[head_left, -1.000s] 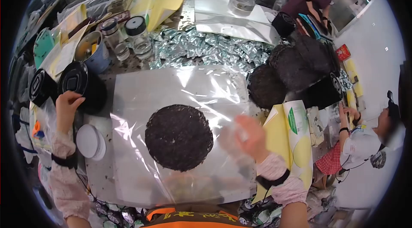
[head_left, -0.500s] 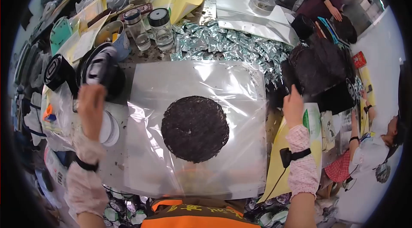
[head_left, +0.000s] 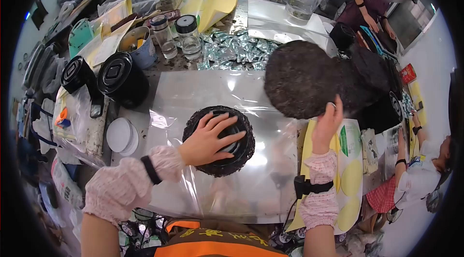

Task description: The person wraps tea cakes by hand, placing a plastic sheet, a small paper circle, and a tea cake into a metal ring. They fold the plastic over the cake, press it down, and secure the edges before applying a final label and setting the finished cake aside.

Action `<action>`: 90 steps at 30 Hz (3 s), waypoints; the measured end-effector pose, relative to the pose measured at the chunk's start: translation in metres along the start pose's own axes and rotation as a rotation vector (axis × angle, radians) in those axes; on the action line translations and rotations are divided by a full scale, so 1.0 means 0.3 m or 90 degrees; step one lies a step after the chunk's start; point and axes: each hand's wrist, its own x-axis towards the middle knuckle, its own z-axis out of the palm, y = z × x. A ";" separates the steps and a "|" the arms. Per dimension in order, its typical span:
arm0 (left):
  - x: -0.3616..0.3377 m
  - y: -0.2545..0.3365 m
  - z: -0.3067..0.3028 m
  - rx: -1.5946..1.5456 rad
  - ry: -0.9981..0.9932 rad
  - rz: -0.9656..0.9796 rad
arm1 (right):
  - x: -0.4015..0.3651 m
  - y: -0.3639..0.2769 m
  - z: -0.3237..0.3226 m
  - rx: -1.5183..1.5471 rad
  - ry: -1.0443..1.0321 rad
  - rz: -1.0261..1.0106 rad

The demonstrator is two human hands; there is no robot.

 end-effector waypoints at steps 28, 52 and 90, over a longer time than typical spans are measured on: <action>-0.178 -0.097 0.129 -0.370 0.341 -0.407 | -0.535 0.075 0.329 -0.605 -0.852 -0.389; -0.052 -0.335 -0.081 0.204 0.424 -0.367 | -0.612 0.243 0.323 -0.712 -0.881 -0.396; -0.315 0.110 0.176 -0.043 0.098 -0.143 | -0.581 -0.037 0.147 -0.447 -0.400 -0.240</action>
